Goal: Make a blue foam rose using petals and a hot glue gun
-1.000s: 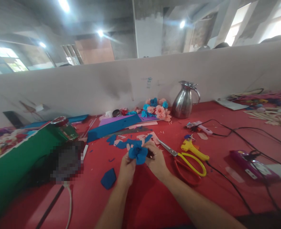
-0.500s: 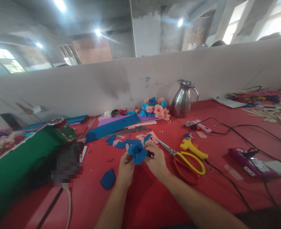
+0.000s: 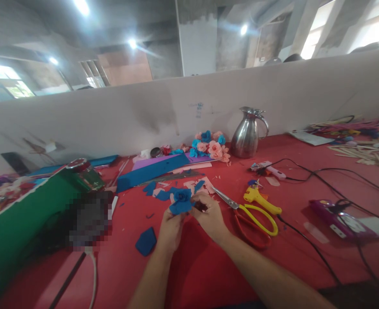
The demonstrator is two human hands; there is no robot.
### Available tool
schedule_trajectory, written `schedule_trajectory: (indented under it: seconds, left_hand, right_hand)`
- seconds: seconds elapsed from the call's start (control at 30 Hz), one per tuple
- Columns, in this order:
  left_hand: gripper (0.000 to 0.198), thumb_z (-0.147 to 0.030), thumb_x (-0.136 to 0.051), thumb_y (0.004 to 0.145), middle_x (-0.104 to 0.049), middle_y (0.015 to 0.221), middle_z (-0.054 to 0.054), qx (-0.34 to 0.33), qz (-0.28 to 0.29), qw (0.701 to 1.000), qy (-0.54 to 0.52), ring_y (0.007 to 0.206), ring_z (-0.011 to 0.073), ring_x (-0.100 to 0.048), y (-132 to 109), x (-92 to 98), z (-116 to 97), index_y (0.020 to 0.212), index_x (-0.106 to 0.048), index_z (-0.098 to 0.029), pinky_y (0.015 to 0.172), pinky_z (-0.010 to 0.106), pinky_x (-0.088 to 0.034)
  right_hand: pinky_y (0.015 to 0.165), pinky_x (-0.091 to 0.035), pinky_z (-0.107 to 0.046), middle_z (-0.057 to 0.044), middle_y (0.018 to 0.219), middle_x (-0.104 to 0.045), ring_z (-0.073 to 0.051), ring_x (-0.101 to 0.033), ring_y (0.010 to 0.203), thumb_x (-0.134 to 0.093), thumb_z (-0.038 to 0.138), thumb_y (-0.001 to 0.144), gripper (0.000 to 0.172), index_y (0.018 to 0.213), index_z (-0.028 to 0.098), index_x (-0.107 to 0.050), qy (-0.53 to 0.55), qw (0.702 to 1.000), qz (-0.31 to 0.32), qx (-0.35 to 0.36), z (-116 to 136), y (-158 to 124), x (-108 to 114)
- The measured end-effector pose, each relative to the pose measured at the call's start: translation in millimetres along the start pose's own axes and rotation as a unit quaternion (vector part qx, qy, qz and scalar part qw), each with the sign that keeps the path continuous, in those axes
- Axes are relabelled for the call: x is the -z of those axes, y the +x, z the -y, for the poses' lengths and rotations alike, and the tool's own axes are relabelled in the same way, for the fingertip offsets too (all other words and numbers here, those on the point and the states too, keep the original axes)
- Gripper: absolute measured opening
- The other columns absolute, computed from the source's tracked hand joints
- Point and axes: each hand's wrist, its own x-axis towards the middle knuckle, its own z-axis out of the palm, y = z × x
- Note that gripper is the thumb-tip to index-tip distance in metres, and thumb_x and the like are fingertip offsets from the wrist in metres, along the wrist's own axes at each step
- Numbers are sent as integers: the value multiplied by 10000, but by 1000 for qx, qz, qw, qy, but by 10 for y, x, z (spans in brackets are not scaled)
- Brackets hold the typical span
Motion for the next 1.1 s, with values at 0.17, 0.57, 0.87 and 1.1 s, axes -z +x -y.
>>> schedule_trajectory:
  seconds: [0.17,0.57,0.87,1.1]
  left_hand:
    - [190,-264,-796,603,-668,683,8,32,14,999,-5,661,141,-603,6,9,-13,692,-659,-167,725,302,-500]
    - [221,-273,-803,617,-641,640,-10,51,13,998,-16,593,119,-595,2,19,-45,704,-639,-153,696,283,-497]
    - [178,-266,-791,627,-694,706,17,19,10,999,28,696,156,-629,11,30,2,728,-684,-166,722,290,-487]
    - [98,-200,-750,646,-696,700,14,-24,4,996,81,714,163,-615,20,117,84,727,-712,-162,716,280,-464]
  right_hand:
    - [560,-442,-243,-8,717,-626,-131,-541,625,-664,236,742,38,738,202,-682,-10,1000,-3,-16,-22,2,7]
    - [535,-512,-243,13,727,-618,-112,-590,555,-659,280,749,89,773,195,-644,97,991,-17,-86,-81,6,-10]
    - [574,-472,-254,-20,774,-647,-139,-563,642,-660,259,725,96,795,196,-678,31,998,-8,-47,-89,9,4]
    - [555,-440,-247,-7,755,-650,-134,-553,617,-675,198,692,60,748,212,-692,16,1000,-17,6,-35,0,6]
